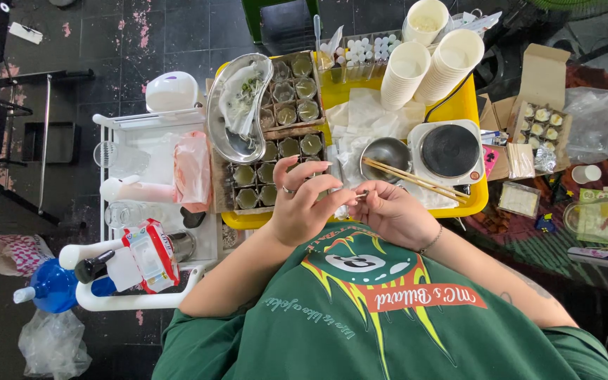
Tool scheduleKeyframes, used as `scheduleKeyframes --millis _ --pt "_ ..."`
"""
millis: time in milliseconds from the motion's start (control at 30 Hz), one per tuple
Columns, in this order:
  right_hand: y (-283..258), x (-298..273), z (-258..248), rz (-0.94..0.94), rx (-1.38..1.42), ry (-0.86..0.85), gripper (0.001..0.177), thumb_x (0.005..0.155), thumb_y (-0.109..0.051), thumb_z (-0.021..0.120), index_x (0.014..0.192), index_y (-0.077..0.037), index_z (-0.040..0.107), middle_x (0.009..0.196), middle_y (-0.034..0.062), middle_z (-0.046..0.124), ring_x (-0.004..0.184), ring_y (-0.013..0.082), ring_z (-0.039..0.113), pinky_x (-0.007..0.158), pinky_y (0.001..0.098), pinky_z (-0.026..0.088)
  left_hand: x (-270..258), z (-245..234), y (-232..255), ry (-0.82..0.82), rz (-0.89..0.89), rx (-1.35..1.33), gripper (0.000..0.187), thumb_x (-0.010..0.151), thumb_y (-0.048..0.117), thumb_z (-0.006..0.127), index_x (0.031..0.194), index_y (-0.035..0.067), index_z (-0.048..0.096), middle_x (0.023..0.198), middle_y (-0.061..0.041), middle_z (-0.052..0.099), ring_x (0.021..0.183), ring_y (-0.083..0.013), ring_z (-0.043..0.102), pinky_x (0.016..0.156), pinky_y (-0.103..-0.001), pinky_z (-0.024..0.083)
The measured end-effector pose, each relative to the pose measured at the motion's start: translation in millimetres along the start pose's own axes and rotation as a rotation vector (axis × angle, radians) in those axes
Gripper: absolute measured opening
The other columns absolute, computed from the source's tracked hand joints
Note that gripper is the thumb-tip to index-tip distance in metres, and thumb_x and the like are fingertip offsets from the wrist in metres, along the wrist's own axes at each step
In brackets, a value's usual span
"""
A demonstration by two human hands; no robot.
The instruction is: Insert wicks into small candle tins and prepare them for pouring.
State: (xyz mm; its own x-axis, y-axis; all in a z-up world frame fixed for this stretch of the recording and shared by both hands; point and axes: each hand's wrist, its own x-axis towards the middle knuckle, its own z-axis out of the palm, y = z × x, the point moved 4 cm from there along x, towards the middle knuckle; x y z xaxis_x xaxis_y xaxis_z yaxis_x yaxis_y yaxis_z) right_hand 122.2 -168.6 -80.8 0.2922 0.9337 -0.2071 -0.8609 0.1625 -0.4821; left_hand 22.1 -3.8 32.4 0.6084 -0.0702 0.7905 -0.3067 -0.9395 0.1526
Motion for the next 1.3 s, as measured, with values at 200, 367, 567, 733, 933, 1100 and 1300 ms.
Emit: scheduleKeyframes --millis 200,367,567,733,933,1100,1300 --pt "-6.5 -0.7 17.1 0.055 -0.033 -0.011 0.040 0.098 -0.024 0.068 0.133 -0.006 0.059 0.125 0.0081 0.065 0.114 0.0213 0.061 0.105 0.0394 0.046 4.1 -6.4 2.7 -0.117 -0.047 0.083 0.011 0.089 0.027 0.080 0.098 0.025 0.075 0.113 0.008 0.057 0.125 -0.0164 0.053 0.116 -0.050 0.028" --pt "-22.2 -13.0 3.5 -0.027 -0.182 0.072 0.051 0.097 -0.025 0.067 0.143 -0.006 0.056 0.131 0.0062 0.061 0.114 0.0184 0.059 0.101 0.0368 0.046 -2.3 -7.3 -7.6 -0.221 -0.137 0.227 0.010 0.089 0.031 0.079 0.095 0.026 0.073 0.114 0.009 0.058 0.126 -0.0163 0.052 0.111 -0.053 0.026" --pt "-32.3 -30.8 -30.4 -0.086 -0.236 0.188 0.042 0.101 -0.025 0.063 0.139 -0.006 0.058 0.128 0.0061 0.061 0.111 0.0180 0.060 0.097 0.0350 0.047 -47.6 19.6 -25.7 -0.357 -0.186 0.330 0.008 0.086 0.026 0.077 0.087 0.024 0.069 0.110 0.009 0.059 0.125 -0.0149 0.053 0.110 -0.054 0.026" --pt "-28.7 -35.8 -38.3 -0.081 -0.275 0.256 0.037 0.103 -0.025 0.059 0.134 -0.005 0.059 0.127 0.0050 0.062 0.110 0.0177 0.060 0.096 0.0344 0.047 -89.5 49.7 -38.8 -0.475 -0.209 0.366 0.010 0.083 0.026 0.076 0.083 0.022 0.066 0.103 0.008 0.057 0.121 -0.0145 0.054 0.111 -0.055 0.025" --pt "-28.8 -37.2 -34.1 -0.068 -0.297 0.277 0.036 0.105 -0.027 0.054 0.131 -0.003 0.060 0.126 0.0060 0.062 0.108 0.0184 0.060 0.095 0.0349 0.047 -115.6 68.2 -49.3 -0.530 -0.212 0.380 0.018 0.082 0.032 0.077 0.079 0.022 0.063 0.098 0.006 0.055 0.119 -0.0174 0.055 0.107 -0.056 0.025" --pt "-29.3 -39.7 -37.3 -0.098 -0.283 0.230 0.036 0.107 -0.029 0.051 0.131 -0.003 0.059 0.126 0.0076 0.062 0.108 0.0189 0.060 0.097 0.0353 0.047 -113.6 68.0 -49.8 -0.519 -0.203 0.398 0.016 0.083 0.032 0.077 0.082 0.023 0.064 0.101 0.006 0.057 0.121 -0.0172 0.054 0.107 -0.054 0.024" --pt "-28.6 -41.4 -37.9 -0.110 -0.281 0.232 0.035 0.108 -0.029 0.052 0.130 -0.002 0.059 0.125 0.0085 0.062 0.108 0.0192 0.060 0.099 0.0359 0.047 -113.1 74.6 -50.5 -0.522 -0.172 0.447 0.012 0.082 0.030 0.076 0.083 0.024 0.065 0.101 0.007 0.057 0.121 -0.0160 0.054 0.106 -0.053 0.024"
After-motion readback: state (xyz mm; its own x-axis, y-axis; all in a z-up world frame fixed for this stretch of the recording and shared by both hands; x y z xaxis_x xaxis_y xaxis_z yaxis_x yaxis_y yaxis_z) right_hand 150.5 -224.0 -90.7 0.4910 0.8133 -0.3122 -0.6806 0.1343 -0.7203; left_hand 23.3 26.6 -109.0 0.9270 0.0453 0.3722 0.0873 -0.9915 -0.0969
